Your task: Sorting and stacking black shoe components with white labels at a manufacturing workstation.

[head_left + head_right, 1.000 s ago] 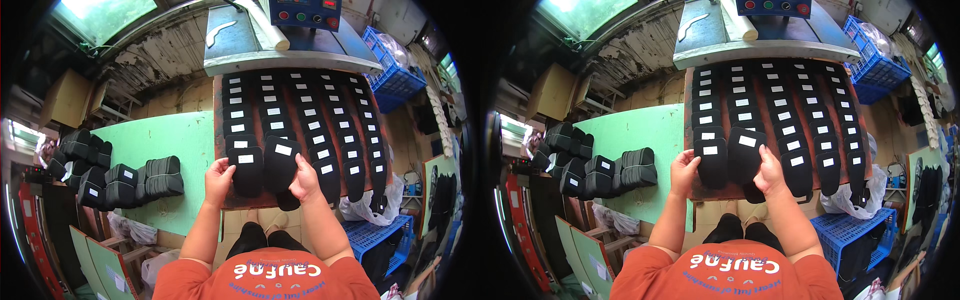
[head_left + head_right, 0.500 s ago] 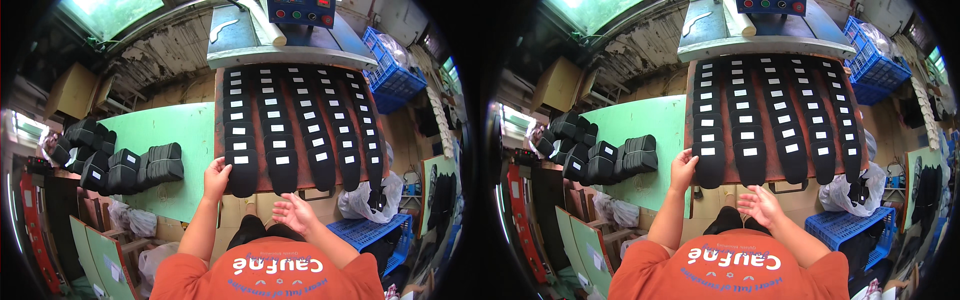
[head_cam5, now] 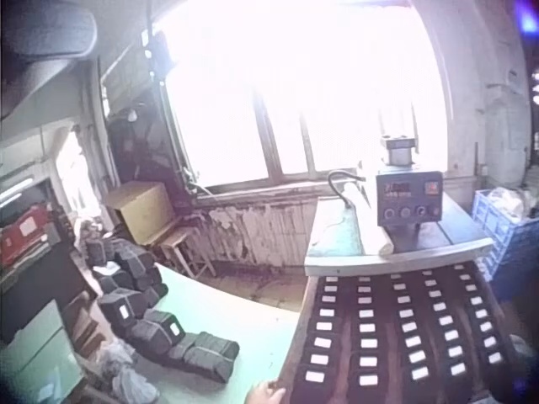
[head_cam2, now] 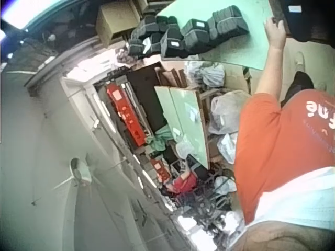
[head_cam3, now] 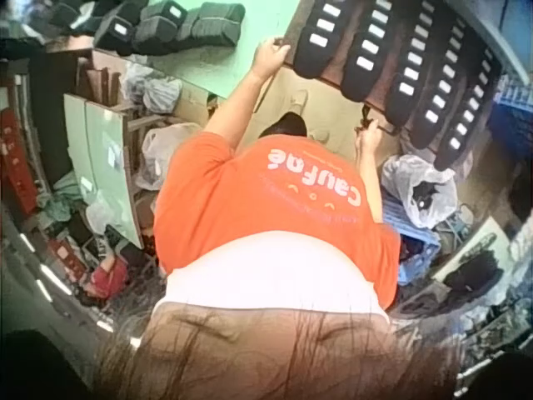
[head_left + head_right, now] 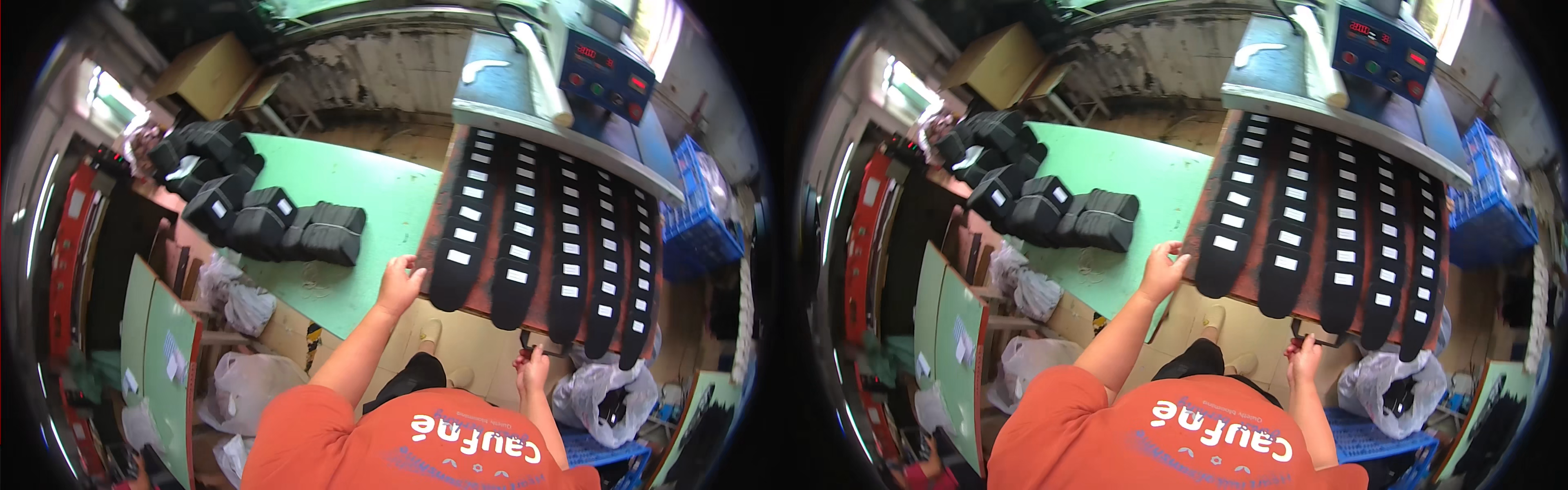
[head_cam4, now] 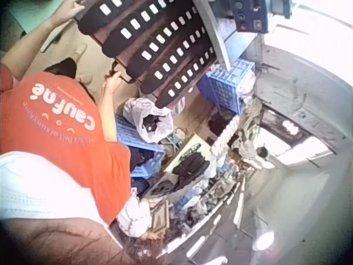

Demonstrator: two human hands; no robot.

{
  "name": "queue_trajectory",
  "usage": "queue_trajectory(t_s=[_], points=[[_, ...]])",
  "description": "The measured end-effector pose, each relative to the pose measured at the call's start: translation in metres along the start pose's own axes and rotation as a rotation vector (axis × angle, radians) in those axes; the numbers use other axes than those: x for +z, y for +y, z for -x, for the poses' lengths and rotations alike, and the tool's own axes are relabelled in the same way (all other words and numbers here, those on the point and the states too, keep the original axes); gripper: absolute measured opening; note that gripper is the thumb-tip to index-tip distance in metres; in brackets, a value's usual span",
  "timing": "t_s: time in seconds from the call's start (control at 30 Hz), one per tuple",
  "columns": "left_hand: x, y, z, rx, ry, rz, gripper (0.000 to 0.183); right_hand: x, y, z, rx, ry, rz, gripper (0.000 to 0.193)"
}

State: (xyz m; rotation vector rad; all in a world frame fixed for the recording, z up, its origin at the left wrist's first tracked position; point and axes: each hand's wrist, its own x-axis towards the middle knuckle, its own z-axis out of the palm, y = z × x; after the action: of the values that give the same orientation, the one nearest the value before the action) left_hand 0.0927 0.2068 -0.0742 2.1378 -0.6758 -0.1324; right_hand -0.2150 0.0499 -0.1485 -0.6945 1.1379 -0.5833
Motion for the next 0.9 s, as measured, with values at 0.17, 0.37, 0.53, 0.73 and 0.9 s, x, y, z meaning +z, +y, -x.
queue_trajectory(t_s=[0.17,0.37,0.53,0.73,0.9], points=[[-0.023,-0.014,0.026,-0.057,0.068,-0.025,0.033,0.027,-0.038,-0.045,-0.014,0.132,-0.018,0.026],[-0.119,-0.032,-0.032,-0.154,0.428,-0.158,0.039,0.088,-0.089,-0.176,0.035,-0.014,-0.334,0.022],[-0.241,-0.066,-0.077,-0.138,0.835,-0.466,0.053,0.134,-0.131,-0.228,0.044,0.036,-0.348,0.018],[-0.333,-0.103,-0.126,-0.45,1.011,-0.604,0.071,0.157,-0.163,-0.297,0.006,0.123,-0.234,0.017],[-0.348,-0.132,-0.136,-0.392,1.003,-0.552,0.062,0.171,-0.174,-0.329,-0.017,0.169,-0.247,0.022]])
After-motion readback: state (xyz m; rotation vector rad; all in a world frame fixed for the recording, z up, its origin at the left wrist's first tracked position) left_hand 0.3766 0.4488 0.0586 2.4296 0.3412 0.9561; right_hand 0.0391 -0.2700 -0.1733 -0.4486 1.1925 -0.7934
